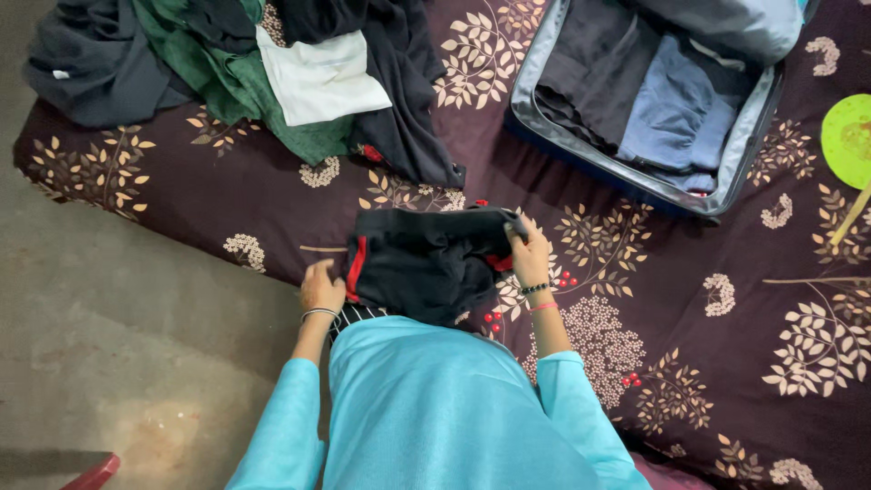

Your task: The person picks up a black garment from a pile on the bed, spreads it out, and folds it before placing it inside an open suitcase. Next, they pick up a blue pair of shorts, spread them out, fold them into a rectangular shape, and place them into the suitcase. Finally, they pick up another black garment, spread it, fold it, and add it to the suitcase.

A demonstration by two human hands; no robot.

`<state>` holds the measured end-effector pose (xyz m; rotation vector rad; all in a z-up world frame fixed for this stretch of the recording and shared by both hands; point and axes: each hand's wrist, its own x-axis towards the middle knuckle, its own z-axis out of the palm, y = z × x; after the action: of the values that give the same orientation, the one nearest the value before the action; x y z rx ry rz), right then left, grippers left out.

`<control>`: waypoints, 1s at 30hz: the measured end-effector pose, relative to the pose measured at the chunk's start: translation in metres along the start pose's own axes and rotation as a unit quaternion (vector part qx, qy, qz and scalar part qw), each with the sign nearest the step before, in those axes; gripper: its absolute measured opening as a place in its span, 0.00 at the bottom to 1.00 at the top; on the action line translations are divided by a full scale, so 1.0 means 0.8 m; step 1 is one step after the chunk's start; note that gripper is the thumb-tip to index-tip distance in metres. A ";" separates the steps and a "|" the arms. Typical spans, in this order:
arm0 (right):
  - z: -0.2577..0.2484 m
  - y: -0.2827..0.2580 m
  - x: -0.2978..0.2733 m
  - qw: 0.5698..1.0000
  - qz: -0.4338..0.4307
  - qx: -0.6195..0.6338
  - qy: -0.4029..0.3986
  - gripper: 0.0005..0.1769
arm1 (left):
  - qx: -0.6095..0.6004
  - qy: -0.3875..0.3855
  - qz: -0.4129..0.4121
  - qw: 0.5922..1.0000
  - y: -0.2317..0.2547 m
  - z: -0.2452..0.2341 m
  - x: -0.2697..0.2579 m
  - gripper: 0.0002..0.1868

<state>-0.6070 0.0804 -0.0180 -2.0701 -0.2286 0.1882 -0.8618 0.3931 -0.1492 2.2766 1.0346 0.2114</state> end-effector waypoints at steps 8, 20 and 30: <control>0.017 -0.138 -0.058 0.943 -0.284 -0.037 -0.168 0.25 | -0.125 -0.064 0.394 0.908 0.266 -0.094 0.013 0.34; 0.001 -0.018 -0.045 0.983 -0.027 -0.180 -0.022 0.16 | -0.267 0.000 0.296 0.917 0.281 -0.127 0.042 0.19; -0.169 -0.081 -0.042 0.993 -0.065 0.031 0.093 0.06 | 0.040 -0.117 0.319 0.940 0.232 -0.119 0.091 0.23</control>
<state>-0.6138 -0.0107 0.1051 -1.9887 -0.2387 -0.0748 -0.7325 0.3984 0.0299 2.5682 0.1604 0.1543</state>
